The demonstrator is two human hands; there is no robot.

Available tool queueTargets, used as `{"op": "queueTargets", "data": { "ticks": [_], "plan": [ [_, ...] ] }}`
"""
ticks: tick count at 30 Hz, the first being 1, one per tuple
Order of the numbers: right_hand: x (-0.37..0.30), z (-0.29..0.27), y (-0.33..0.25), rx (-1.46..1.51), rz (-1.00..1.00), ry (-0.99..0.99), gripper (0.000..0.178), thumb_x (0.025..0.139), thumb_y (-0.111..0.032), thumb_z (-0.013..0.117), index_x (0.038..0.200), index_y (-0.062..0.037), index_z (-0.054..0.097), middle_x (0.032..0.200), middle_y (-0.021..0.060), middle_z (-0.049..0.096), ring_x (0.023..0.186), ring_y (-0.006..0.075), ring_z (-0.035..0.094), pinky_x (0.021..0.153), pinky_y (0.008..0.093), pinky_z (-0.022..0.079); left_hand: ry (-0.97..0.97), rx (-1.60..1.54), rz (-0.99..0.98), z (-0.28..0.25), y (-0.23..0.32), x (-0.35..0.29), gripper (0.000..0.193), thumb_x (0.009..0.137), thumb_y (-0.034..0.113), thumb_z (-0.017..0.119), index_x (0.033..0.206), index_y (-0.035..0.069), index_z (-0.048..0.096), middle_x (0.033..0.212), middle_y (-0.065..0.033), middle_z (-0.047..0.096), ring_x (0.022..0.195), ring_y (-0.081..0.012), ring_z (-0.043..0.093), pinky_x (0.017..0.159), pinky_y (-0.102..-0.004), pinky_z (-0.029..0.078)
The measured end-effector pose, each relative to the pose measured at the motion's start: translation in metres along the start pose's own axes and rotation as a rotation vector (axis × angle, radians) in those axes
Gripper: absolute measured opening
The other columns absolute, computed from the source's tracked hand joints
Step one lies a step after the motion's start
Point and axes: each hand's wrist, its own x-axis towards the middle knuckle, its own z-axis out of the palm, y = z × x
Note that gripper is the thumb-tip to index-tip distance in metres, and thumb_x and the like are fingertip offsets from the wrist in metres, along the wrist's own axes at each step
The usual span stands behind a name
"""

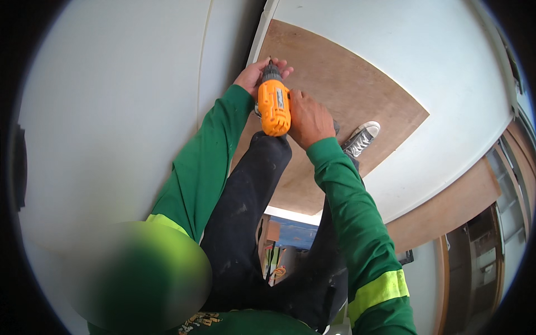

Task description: The person assembles a cabinet by securing a wooden panel to the cabinet frame using a cordless drill. They position the panel, align it, and drive screws into pre-drilled holes to attach it firmly.

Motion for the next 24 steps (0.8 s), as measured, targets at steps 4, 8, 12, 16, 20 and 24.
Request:
{"op": "queueTargets", "data": {
  "ticks": [4, 8, 12, 16, 20, 24],
  "plan": [
    [0.039, 0.002, 0.004, 0.034, -0.007, 0.037, 0.041, 0.086, -0.015, 0.077, 0.120, -0.0063, 0.057, 0.109, 0.0235, 0.071, 0.104, 0.0465, 0.068, 0.087, 0.0543, 0.055, -0.069, 0.014, 0.006, 0.000, 0.020, 0.035, 0.019, 0.112, 0.023, 0.052, 0.114, 0.006, 0.059, 0.126, -0.0118, 0.068, 0.121, -0.0394, 0.068, 0.098, -0.0530, 0.062],
    [0.078, 0.002, 0.013, 0.048, -0.020, 0.096, 0.033, 0.088, -0.016, 0.074, 0.116, -0.0056, 0.058, 0.103, 0.0245, 0.073, 0.100, 0.0465, 0.069, 0.085, 0.0554, 0.055, -0.118, 0.053, 0.074, 0.003, 0.034, 0.068, 0.022, 0.113, 0.026, 0.048, 0.115, 0.005, 0.057, 0.123, -0.0135, 0.068, 0.112, -0.0408, 0.070, 0.098, -0.0567, 0.060],
    [0.113, 0.004, 0.018, -0.007, 0.015, 0.072, 0.028, 0.090, -0.018, 0.071, 0.112, -0.0052, 0.059, 0.098, 0.0242, 0.074, 0.097, 0.0466, 0.070, 0.083, 0.0557, 0.055, -0.112, 0.112, 0.194, -0.004, 0.037, 0.092, 0.028, 0.114, 0.033, 0.050, 0.121, 0.008, 0.059, 0.121, -0.0109, 0.069, 0.102, -0.0331, 0.072, 0.092, -0.0508, 0.061],
    [0.125, 0.005, 0.022, -0.034, 0.021, 0.068, 0.027, 0.090, -0.018, 0.071, 0.111, -0.0043, 0.061, 0.097, 0.0240, 0.075, 0.096, 0.0458, 0.071, 0.083, 0.0552, 0.056, -0.103, 0.098, 0.291, -0.014, 0.032, 0.107, 0.032, 0.113, 0.036, 0.053, 0.127, 0.009, 0.062, 0.116, -0.0088, 0.071, 0.095, -0.0262, 0.072, 0.086, -0.0443, 0.061],
    [0.127, 0.003, 0.023, -0.051, -0.018, 0.066, 0.025, 0.094, -0.017, 0.064, 0.113, -0.0009, 0.062, 0.100, 0.0259, 0.076, 0.097, 0.0448, 0.073, 0.087, 0.0530, 0.058, -0.105, 0.147, 0.372, -0.020, 0.030, 0.117, 0.033, 0.111, 0.038, 0.056, 0.125, 0.009, 0.063, 0.110, -0.0078, 0.071, 0.092, -0.0253, 0.072, 0.083, -0.0409, 0.061],
    [0.129, 0.003, 0.020, -0.048, -0.017, 0.076, 0.024, 0.093, -0.016, 0.064, 0.112, -0.0009, 0.063, 0.102, 0.0261, 0.076, 0.099, 0.0447, 0.073, 0.087, 0.0528, 0.058, -0.163, 0.103, 0.321, -0.024, 0.035, 0.126, 0.033, 0.110, 0.037, 0.058, 0.125, 0.008, 0.062, 0.108, -0.0094, 0.071, 0.090, -0.0269, 0.072, 0.082, -0.0428, 0.062]
  ]
}}
